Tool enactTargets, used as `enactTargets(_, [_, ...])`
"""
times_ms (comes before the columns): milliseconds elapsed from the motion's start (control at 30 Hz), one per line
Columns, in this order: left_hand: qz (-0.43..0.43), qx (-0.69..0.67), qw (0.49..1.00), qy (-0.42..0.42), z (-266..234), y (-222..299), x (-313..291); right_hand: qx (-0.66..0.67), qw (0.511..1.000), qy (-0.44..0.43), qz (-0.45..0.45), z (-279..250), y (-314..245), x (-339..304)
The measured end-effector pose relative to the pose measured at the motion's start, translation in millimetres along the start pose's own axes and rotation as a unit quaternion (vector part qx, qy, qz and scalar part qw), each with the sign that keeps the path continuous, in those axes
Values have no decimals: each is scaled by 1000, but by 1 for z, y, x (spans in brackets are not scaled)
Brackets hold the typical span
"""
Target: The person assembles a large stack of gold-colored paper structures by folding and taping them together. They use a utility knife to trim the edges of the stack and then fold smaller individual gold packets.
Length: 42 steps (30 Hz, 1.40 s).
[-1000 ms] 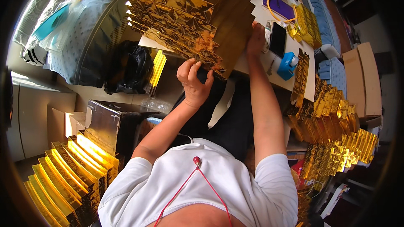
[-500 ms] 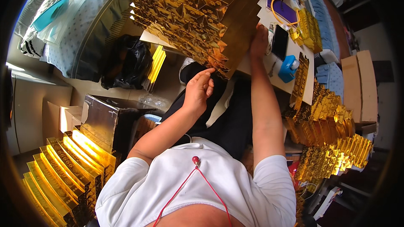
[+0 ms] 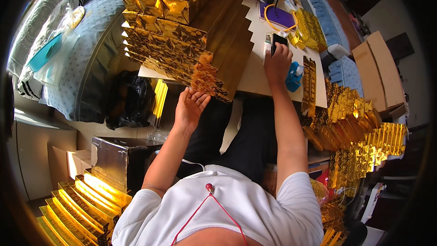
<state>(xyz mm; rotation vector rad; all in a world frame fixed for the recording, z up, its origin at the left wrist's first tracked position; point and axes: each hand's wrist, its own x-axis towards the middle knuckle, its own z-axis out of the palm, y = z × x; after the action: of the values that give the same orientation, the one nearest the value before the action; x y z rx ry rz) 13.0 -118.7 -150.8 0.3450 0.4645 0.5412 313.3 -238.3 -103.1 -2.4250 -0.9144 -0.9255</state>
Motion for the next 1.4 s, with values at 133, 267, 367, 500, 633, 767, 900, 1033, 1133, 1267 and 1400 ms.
enactTargets(133, [24,-18,999,11,-5,1,9,-63,984,-166,-7,-5,-19,-4])
enactTargets(267, [30,1,999,14,-11,5,7,-49,988,-149,-6,-3,-23,-10])
enactTargets(367, [32,19,999,14,-12,9,6,-44,987,-150,28,-2,-19,-16])
enactTargets(500, [41,42,998,-22,18,17,-13,-64,972,-225,27,-14,-18,-16])
enactTargets(633, [57,77,995,-35,28,18,-10,23,978,-204,44,-34,-14,-26])
enactTargets(767, [92,130,987,-28,42,20,-10,308,907,-197,208,-51,1,-50])
enactTargets(900, [113,169,978,-34,39,21,-4,544,792,-176,215,-109,-22,-81])
enactTargets(1033, [129,178,975,-22,59,25,-11,556,792,-176,182,-163,-63,-108])
enactTargets(1133, [134,205,969,-39,58,24,-4,471,852,-179,141,-177,-73,-120])
enactTargets(1267, [148,225,962,-39,67,22,-6,325,939,-107,43,-192,-91,-115])
enactTargets(1400, [160,234,957,-55,69,19,-6,253,959,-114,64,-203,-101,-117])
